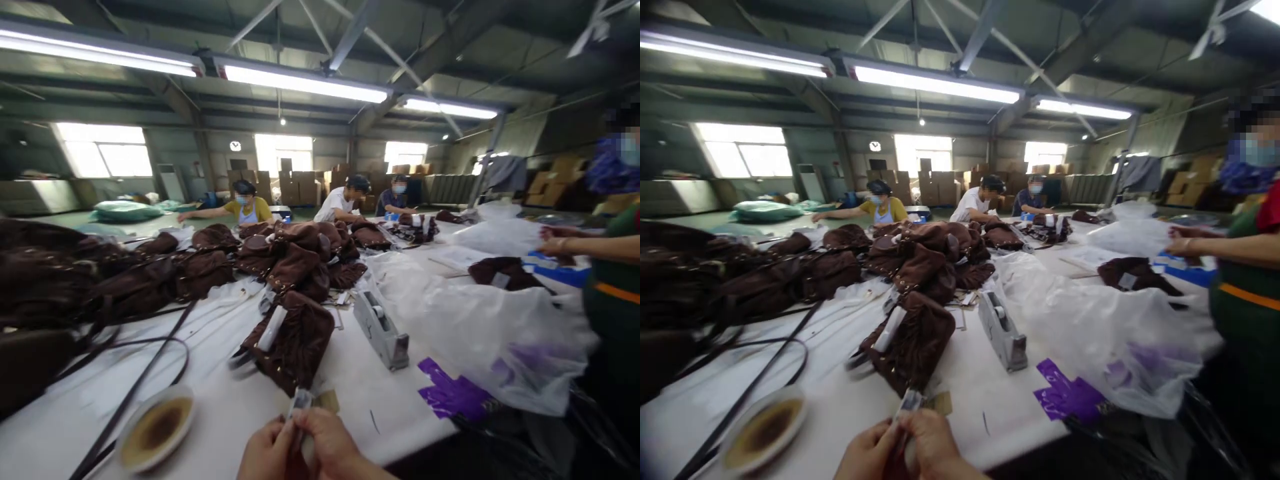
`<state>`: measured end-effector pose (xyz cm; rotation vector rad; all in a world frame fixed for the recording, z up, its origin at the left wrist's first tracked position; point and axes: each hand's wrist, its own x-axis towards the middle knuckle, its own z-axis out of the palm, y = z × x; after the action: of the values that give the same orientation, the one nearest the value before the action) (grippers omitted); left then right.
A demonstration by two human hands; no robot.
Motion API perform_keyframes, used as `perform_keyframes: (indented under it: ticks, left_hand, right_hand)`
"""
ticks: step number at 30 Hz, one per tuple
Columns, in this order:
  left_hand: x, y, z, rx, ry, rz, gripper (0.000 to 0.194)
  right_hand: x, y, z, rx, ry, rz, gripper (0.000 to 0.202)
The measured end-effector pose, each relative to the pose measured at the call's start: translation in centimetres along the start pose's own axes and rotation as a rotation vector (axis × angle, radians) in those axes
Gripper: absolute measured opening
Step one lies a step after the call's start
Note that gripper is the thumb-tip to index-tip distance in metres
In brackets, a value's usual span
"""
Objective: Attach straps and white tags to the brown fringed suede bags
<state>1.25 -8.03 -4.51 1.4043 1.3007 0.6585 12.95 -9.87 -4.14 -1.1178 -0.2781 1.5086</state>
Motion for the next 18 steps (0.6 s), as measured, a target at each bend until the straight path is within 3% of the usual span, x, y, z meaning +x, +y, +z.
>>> perform_keyframes:
  ticks: [2,5,14,18]
  left_hand:
    - [-1.0,0.6,0.7,-0.077,0.075,-0.036,0.062]
    - [-1.8,1.6,1.4,-0.136,0.115,-0.069,0.057]
    - [-2.4,2.0,1.6,-0.251,0.144,-0.081,0.039]
    - [-2.2,2.0,0.9,-0.330,0.129,-0.080,0.035]
  right_hand:
    - [-0.9,-0.1,0.0,0.003,0.019,-0.006,0.031]
    - [-1.6,-0.5,-0.5,-0.091,-0.061,-0.042,0.038]
    - [-2.2,-1.6,-1.4,-0.253,-0.172,-0.019,0.040]
    - [-2.2,-2.8,-2.6,-0.548,-0.248,0.030,0.042]
